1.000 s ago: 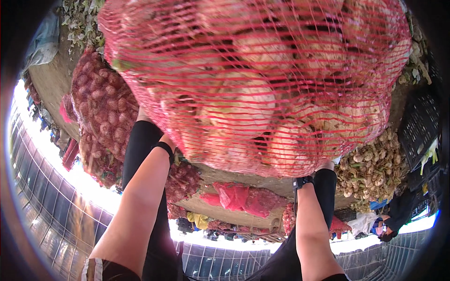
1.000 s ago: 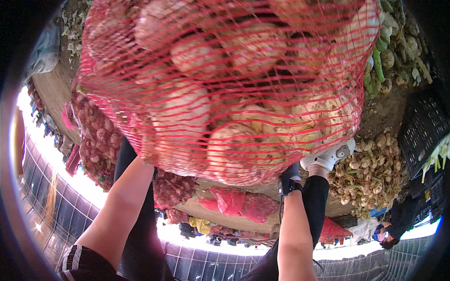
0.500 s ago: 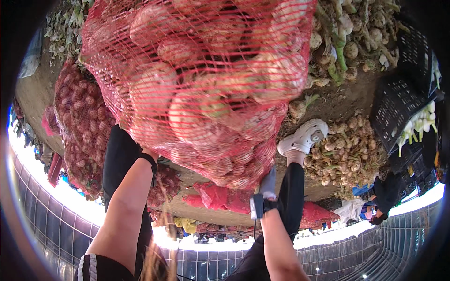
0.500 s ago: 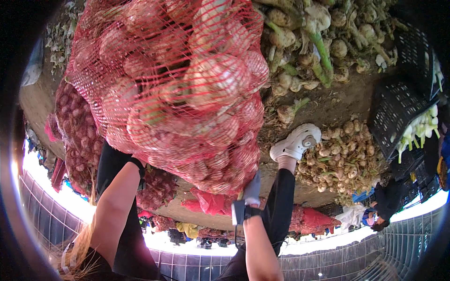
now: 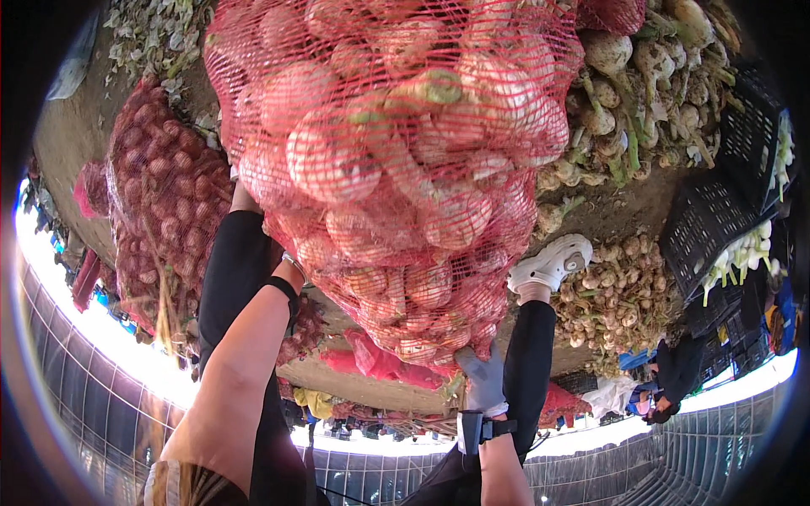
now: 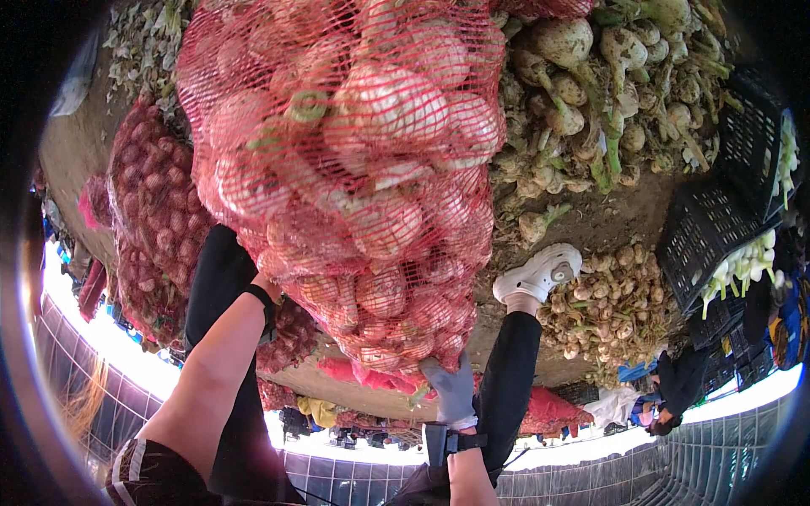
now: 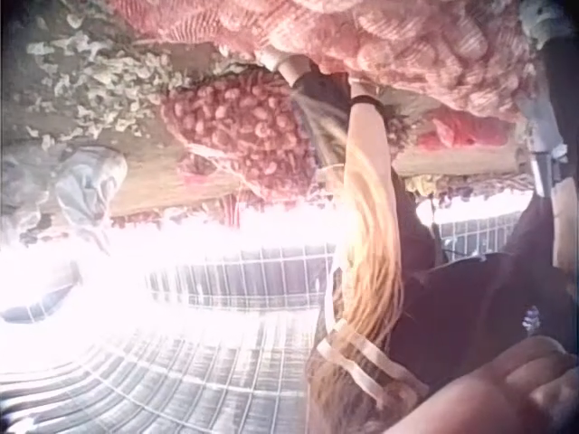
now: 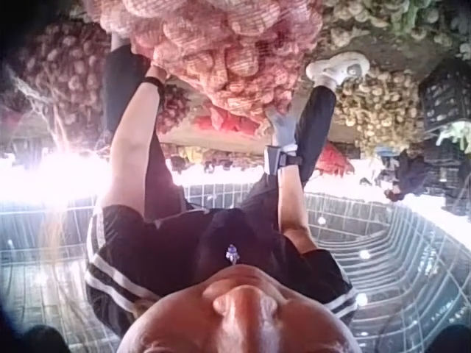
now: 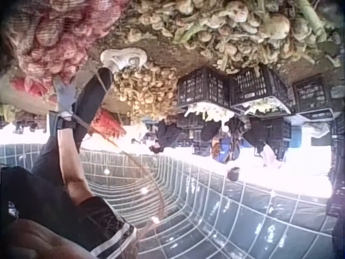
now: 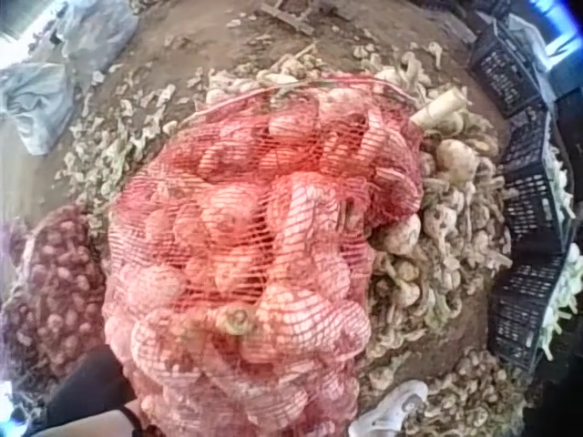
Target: Emptying mesh sacks of red onions and trimming them with a cleaver tool.
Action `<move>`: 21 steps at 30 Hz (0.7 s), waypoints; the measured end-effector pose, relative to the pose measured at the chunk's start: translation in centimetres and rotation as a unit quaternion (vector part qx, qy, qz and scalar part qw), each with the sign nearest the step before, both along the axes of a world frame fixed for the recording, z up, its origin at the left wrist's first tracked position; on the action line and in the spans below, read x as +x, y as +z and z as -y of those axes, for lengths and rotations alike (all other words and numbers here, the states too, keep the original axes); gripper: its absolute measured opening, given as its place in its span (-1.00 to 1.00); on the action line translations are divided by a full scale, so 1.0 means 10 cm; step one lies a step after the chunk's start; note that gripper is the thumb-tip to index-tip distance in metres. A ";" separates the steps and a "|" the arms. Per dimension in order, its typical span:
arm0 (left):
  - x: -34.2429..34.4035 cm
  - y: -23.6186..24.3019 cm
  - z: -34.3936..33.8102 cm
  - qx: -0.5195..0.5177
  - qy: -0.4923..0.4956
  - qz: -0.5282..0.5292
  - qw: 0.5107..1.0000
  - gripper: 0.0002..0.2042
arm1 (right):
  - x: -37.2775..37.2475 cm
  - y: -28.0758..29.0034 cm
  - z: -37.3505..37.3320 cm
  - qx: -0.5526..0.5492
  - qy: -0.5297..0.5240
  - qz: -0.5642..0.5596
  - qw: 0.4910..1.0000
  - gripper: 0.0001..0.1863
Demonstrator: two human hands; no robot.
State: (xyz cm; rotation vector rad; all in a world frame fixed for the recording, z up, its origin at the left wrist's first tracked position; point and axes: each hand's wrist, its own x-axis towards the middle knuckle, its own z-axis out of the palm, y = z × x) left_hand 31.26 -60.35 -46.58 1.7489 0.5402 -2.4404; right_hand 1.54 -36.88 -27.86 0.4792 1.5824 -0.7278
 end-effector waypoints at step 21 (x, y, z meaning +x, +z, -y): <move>-0.66 2.32 0.06 -0.260 -0.205 0.080 0.940 -0.74 | -0.80 2.73 0.80 -0.079 -0.010 -0.200 0.977 -0.75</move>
